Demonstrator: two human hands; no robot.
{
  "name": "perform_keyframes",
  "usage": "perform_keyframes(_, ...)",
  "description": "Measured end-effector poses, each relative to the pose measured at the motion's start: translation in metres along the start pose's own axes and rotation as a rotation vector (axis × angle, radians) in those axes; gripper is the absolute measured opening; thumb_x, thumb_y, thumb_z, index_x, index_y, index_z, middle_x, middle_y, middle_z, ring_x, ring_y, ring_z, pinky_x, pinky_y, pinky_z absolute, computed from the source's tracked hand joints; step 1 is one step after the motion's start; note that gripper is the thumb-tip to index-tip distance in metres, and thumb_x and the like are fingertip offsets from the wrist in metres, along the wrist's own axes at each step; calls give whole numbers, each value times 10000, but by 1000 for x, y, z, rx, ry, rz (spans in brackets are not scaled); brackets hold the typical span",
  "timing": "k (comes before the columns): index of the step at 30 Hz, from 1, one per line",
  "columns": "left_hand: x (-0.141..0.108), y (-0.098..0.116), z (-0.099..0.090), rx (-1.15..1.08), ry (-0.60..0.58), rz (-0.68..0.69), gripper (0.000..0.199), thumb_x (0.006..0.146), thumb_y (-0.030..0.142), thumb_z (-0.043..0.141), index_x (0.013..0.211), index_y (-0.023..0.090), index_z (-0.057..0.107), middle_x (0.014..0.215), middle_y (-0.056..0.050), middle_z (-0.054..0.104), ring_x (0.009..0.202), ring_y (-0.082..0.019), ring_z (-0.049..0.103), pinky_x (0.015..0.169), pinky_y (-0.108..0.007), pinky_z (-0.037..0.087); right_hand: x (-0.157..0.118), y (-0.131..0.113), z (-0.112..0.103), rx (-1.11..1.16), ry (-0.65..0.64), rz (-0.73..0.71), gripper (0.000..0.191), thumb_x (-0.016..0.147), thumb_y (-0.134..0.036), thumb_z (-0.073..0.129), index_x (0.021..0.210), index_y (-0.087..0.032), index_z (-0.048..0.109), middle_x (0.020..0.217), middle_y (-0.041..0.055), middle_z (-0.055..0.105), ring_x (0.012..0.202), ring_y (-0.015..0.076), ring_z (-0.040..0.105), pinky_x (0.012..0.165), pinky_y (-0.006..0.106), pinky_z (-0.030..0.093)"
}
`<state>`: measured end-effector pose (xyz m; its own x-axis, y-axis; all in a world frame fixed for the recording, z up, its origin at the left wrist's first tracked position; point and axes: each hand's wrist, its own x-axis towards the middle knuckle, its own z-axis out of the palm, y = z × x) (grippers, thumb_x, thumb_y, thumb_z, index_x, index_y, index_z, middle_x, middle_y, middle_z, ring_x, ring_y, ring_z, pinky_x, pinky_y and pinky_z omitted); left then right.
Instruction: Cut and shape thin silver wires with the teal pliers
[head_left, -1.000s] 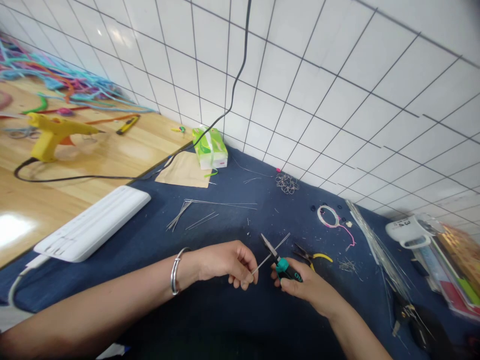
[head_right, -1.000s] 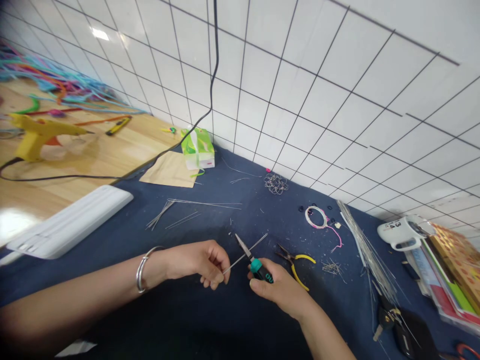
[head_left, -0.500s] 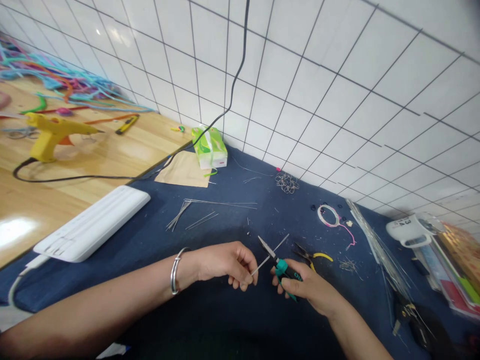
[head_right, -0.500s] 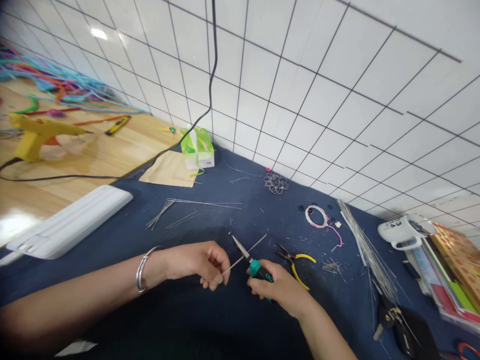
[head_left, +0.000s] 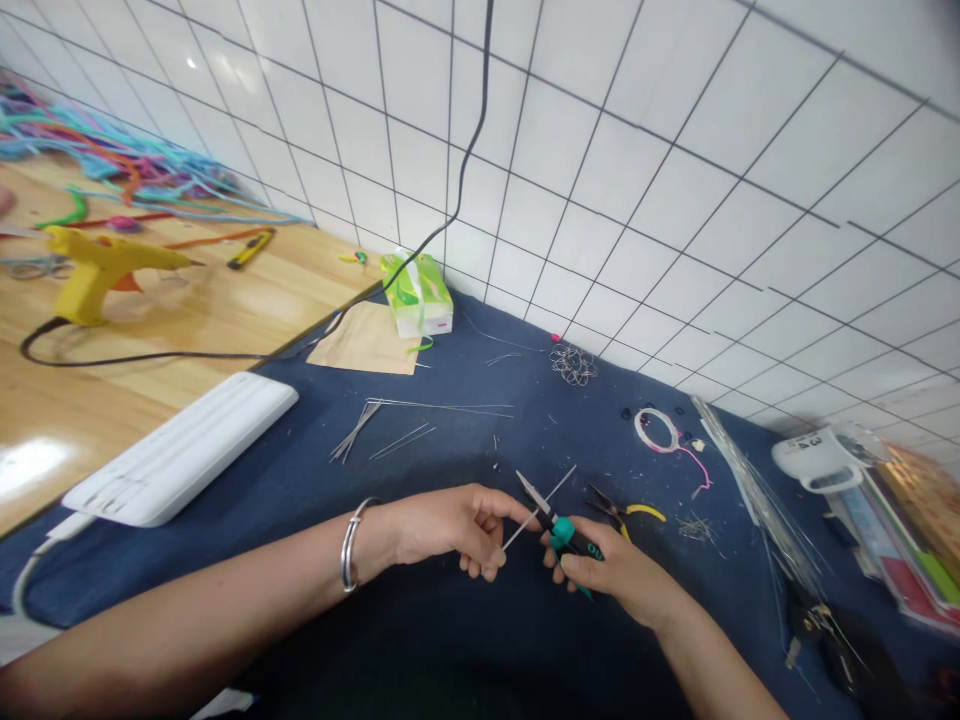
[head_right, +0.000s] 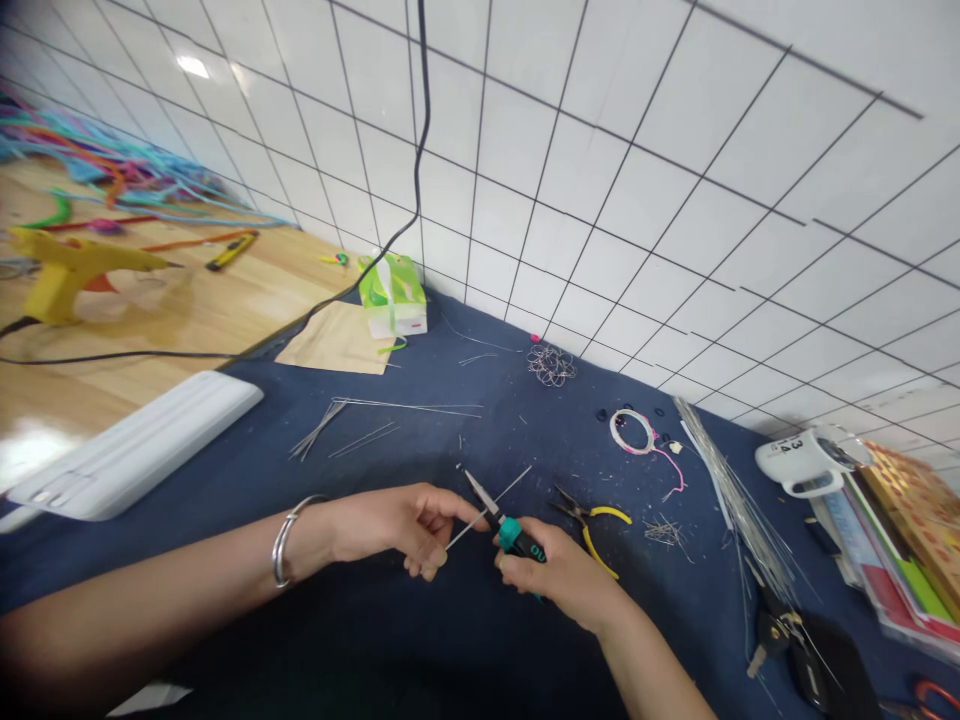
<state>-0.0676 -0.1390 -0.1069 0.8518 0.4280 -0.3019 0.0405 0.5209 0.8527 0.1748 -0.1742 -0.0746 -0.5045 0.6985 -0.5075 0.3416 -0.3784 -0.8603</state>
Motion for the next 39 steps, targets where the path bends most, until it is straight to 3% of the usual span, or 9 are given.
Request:
perform_keyframes(10, 0, -2, -2, -20, -17, -14, 629, 633, 74, 643, 1218, 248, 491, 655, 32, 625, 534, -87, 575, 476, -164, 412, 0, -4, 0, 56, 11, 7, 379, 761, -411, 610, 1016, -140, 538, 919, 69, 583, 772, 149, 565, 650, 273, 445)
perform_keyframes(27, 0, -3, -4, -33, -22, -15, 590, 654, 91, 637, 1211, 229, 498, 645, 27, 625, 521, -81, 564, 478, -163, 409, 0, -3, 0, -242, 60, -14, 366, 787, -466, 556, 997, -166, 545, 911, 43, 589, 799, 159, 546, 694, 283, 439)
perform_keyframes(34, 1, -6, -5, -39, -42, -6, 617, 652, 78, 641, 1226, 239, 479, 650, 31, 626, 520, -83, 568, 476, -165, 413, 0, -4, 1, -94, 31, 36, 400, 776, -460, 571, 1042, -165, 521, 905, 52, 588, 774, 153, 559, 657, 271, 446)
perform_keyframes(39, 1, -6, -5, -37, -32, -6, 616, 657, 71, 634, 1227, 242, 477, 646, 36, 629, 519, -79, 569, 479, -162, 418, 2, -3, 1, -193, 51, 4, 366, 786, -458, 558, 1012, -170, 533, 897, 41, 588, 771, 151, 550, 659, 269, 436)
